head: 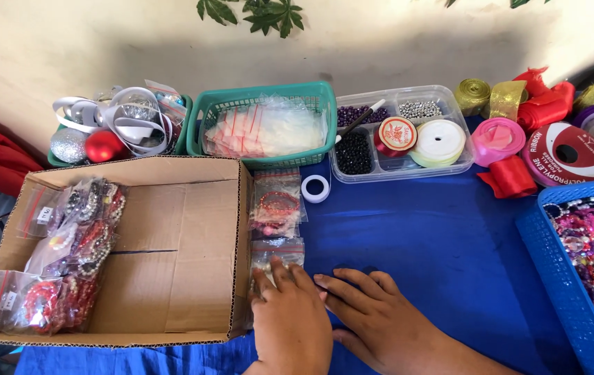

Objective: The person selects handmade beaded bracelets from a bin and places them individually into small plastic bags, sealing each bag by hand before placing the finished packages on the workspace.

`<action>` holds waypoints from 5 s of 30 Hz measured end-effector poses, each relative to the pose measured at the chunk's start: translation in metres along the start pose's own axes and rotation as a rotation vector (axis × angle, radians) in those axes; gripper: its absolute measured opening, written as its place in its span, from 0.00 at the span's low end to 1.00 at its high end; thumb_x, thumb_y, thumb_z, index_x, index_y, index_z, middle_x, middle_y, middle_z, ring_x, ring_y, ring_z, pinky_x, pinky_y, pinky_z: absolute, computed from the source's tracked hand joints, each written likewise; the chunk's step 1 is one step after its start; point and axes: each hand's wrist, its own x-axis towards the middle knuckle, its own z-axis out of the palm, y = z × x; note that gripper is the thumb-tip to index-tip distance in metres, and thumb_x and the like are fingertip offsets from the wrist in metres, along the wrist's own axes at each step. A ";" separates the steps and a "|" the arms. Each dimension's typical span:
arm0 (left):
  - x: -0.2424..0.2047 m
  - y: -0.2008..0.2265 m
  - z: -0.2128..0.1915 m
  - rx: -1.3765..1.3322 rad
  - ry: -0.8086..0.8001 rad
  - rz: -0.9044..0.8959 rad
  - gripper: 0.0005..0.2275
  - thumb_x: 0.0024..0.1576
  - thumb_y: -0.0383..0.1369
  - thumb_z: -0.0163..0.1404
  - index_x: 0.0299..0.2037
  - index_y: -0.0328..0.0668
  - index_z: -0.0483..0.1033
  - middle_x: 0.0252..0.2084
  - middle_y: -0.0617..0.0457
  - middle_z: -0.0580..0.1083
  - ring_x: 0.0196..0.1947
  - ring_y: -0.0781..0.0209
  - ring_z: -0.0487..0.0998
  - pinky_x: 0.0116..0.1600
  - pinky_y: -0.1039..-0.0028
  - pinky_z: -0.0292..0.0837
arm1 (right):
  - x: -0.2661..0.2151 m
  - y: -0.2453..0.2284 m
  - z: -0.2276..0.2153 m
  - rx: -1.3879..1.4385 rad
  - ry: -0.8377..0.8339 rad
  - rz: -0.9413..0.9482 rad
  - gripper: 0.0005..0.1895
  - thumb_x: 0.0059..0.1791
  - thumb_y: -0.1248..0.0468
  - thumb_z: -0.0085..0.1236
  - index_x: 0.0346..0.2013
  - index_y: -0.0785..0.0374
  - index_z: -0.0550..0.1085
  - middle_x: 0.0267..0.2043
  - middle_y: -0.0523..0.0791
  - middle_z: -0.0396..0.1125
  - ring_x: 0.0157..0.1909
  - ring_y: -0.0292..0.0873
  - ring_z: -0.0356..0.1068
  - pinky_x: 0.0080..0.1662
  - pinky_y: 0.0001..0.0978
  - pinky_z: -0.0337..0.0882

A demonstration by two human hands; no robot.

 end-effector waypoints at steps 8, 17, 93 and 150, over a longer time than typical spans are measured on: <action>0.009 -0.003 0.013 0.087 0.099 -0.052 0.24 0.58 0.36 0.43 0.63 0.32 0.63 0.72 0.36 0.59 0.68 0.30 0.63 0.58 0.52 0.71 | 0.000 0.001 -0.004 0.028 0.021 0.012 0.32 0.50 0.51 0.58 0.64 0.64 0.67 0.72 0.49 0.57 0.71 0.52 0.54 0.59 0.49 0.56; 0.014 -0.003 0.024 0.016 0.121 -0.073 0.26 0.58 0.35 0.45 0.67 0.33 0.59 0.73 0.35 0.58 0.69 0.30 0.63 0.48 0.61 0.79 | -0.003 0.003 -0.005 0.012 0.036 0.009 0.33 0.49 0.50 0.59 0.65 0.64 0.67 0.72 0.50 0.58 0.71 0.52 0.55 0.59 0.48 0.56; -0.013 0.213 -0.076 -0.798 0.466 1.422 0.10 0.60 0.33 0.53 0.50 0.40 0.77 0.51 0.49 0.76 0.57 0.48 0.76 0.63 0.56 0.64 | -0.242 0.050 -0.179 -0.387 0.410 1.061 0.08 0.47 0.61 0.58 0.39 0.60 0.76 0.37 0.47 0.73 0.45 0.55 0.73 0.47 0.48 0.70; 0.027 0.052 -0.016 -1.102 0.125 0.435 0.09 0.54 0.32 0.56 0.42 0.36 0.79 0.36 0.46 0.80 0.29 0.54 0.83 0.34 0.68 0.78 | -0.030 0.047 -0.032 0.747 0.534 0.880 0.11 0.46 0.69 0.61 0.43 0.64 0.76 0.37 0.45 0.75 0.33 0.32 0.76 0.32 0.25 0.73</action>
